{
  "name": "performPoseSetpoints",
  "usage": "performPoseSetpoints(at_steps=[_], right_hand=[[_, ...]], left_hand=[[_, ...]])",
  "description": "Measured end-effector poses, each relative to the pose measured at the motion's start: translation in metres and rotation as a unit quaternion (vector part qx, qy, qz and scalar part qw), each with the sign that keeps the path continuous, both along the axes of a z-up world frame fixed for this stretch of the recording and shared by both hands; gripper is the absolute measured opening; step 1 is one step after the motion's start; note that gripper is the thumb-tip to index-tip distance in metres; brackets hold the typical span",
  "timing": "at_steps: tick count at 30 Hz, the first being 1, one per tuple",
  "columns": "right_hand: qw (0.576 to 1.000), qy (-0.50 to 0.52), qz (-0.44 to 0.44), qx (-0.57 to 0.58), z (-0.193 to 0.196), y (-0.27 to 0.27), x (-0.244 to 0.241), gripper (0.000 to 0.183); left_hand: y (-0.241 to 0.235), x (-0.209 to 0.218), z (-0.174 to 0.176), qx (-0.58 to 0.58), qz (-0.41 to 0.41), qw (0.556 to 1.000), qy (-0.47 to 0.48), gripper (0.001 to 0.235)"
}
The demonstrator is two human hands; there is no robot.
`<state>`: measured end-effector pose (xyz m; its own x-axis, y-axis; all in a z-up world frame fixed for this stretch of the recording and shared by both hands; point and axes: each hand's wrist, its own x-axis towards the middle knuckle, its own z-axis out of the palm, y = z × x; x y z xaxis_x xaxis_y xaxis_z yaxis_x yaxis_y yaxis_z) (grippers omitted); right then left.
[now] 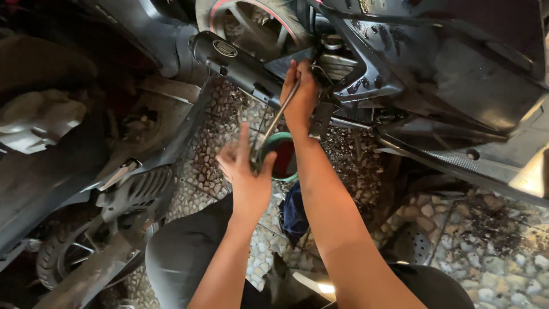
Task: The person crouches on the tiled floor beside a scooter and works on its lower engine area. They first fit a small metal part with their hands, then use a T-handle wrench to loosen and turn a bolt near the engine, with a green bowl placed underneath to catch fluid, and finally handle the drained fluid and parts near the bowl.
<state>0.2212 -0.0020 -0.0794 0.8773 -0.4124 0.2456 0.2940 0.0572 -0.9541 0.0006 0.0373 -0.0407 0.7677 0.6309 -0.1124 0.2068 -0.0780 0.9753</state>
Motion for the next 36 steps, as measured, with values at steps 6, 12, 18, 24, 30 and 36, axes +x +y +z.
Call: performPoseSetpoints(at_steps=[6,12,18,24,30,36], right_hand=[[1.000,0.002,-0.004,0.001,-0.014,0.007,0.010,0.026],[0.989,-0.128,-0.017,0.078,-0.029,0.018,0.019,0.026],[1.000,-0.017,-0.024,-0.008,-0.020,0.009,0.010,0.032],[0.999,-0.044,-0.001,0.030,-0.027,0.007,0.010,0.031],[1.000,-0.017,-0.006,-0.019,-0.037,0.010,0.016,0.036],[0.999,-0.043,0.003,0.024,-0.029,0.007,0.014,0.031]], left_hand=[[-0.006,0.004,0.050,-0.402,0.003,0.901,0.161,0.071],[-0.009,0.028,0.046,-0.398,-0.018,0.910,0.112,0.047],[0.007,0.025,-0.012,-0.020,-0.049,0.999,0.002,0.037],[-0.012,0.007,0.007,0.325,-0.070,0.935,-0.120,0.054],[0.060,-0.009,-0.085,-0.277,-0.012,0.961,0.012,0.056],[-0.005,0.025,0.001,-0.016,-0.054,0.997,0.052,0.031]])
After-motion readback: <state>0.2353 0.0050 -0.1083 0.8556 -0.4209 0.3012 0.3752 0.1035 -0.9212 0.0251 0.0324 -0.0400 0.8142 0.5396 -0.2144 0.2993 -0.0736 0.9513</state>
